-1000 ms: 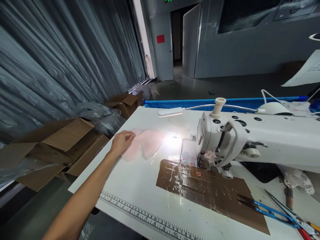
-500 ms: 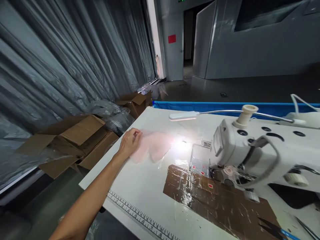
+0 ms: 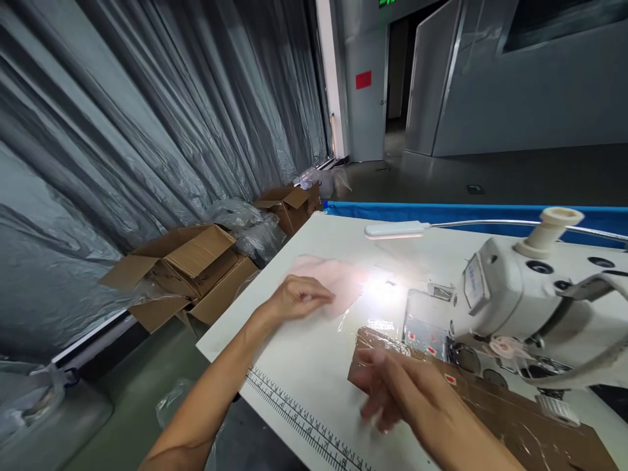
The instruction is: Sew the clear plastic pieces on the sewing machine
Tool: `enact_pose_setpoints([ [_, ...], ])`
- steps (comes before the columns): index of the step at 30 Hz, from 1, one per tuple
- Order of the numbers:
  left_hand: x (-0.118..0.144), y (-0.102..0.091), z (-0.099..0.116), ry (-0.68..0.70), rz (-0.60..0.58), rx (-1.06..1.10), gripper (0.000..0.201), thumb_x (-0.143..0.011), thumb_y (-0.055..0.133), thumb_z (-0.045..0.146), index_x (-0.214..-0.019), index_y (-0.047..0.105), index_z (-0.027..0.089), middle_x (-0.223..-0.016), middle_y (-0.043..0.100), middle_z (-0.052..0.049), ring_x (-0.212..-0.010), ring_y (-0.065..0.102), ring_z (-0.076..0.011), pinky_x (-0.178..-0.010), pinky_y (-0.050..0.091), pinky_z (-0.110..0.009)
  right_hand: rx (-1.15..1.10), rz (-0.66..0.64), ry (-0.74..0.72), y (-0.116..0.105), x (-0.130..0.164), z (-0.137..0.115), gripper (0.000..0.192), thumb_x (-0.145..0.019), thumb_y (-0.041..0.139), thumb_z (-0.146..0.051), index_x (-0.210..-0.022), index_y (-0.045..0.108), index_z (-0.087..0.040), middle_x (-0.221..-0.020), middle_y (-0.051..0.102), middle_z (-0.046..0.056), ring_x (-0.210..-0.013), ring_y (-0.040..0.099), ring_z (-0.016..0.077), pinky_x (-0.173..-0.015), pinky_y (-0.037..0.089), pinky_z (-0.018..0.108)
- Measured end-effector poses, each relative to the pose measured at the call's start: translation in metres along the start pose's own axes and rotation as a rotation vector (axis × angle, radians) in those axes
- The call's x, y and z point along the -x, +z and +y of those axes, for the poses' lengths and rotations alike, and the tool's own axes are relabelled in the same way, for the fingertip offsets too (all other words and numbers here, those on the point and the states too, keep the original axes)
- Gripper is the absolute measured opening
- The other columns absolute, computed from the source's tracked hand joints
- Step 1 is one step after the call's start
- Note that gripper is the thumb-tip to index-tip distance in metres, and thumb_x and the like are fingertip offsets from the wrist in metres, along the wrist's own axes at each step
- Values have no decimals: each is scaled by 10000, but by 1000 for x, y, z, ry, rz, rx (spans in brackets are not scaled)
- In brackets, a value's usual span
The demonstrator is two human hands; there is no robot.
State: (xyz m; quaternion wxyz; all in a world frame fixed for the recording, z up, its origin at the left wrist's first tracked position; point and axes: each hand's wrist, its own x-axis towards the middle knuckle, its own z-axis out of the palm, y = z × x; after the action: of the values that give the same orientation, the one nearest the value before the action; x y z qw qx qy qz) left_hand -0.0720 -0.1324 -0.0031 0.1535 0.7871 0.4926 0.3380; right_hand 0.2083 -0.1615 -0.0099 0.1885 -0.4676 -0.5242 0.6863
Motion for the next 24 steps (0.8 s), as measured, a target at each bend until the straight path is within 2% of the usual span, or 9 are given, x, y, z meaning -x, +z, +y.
enact_pose_setpoints([
  [3,10,22,34,220,-160,96,181,-908,607,279,-968,742,174,-903,762,-37,-813,708,-133,-751,568,-223,-314,-202,89,7,-21,-4,530,-858,571,-615,-1029,675,-125,-1051,687,159,-939,669,229,-845,565,340],
  [5,16,35,54,349,-261,142,231,-900,628,315,-1039,719,155,-947,757,-50,-857,705,-135,-785,568,-218,-384,-223,65,7,-28,-1,443,-862,616,-535,-1025,665,-126,-994,697,132,-931,665,204,-849,549,302],
  [9,14,48,74,401,-222,179,418,-873,650,423,-1162,657,121,-991,735,-107,-912,684,-175,-828,562,-287,-220,-182,-29,5,-25,11,356,-789,724,-457,-949,650,-148,-791,688,61,-752,659,158,-674,535,237],
  [11,5,51,77,401,-232,174,516,-873,648,415,-1287,574,116,-1122,698,-138,-1012,656,-214,-902,527,-362,-120,-278,-63,4,-16,13,385,-791,712,-486,-967,639,-151,-789,688,60,-702,657,154,-599,519,231],
  [13,-5,54,78,400,-322,191,555,-862,663,395,-1331,537,127,-1171,679,-141,-1065,633,-234,-952,483,-397,-12,-394,-95,-3,-2,13,386,-842,645,-515,-983,632,-155,-857,697,76,-677,662,147,-565,499,227],
  [16,-17,59,80,321,-538,257,378,-843,685,389,-1149,668,168,-923,728,-74,-865,657,-181,-821,501,-309,107,-518,-78,-28,19,16,341,-900,584,-481,-1020,637,-165,-962,699,82,-660,670,126,-602,501,234],
  [18,-22,63,82,216,-635,318,216,-854,671,362,-962,719,182,-786,703,-30,-726,625,-130,-696,481,-242,126,-529,-6,-54,30,22,360,-879,628,-450,-1113,626,-176,-933,703,74,-645,674,132,-609,506,244],
  [21,-25,72,87,35,-599,387,167,-883,617,312,-860,696,166,-806,685,-22,-706,592,-106,-641,449,-209,106,-438,-5,-93,37,33,455,-855,656,-450,-1215,603,-177,-1013,696,99,-724,682,159,-655,527,279],
  [24,-27,84,92,-127,-474,349,177,-906,558,306,-876,664,167,-781,657,-13,-691,561,-110,-622,434,-211,95,-264,-42,-113,34,39,524,-835,675,-451,-1276,563,-191,-1070,677,92,-845,668,174,-755,542,306],
])
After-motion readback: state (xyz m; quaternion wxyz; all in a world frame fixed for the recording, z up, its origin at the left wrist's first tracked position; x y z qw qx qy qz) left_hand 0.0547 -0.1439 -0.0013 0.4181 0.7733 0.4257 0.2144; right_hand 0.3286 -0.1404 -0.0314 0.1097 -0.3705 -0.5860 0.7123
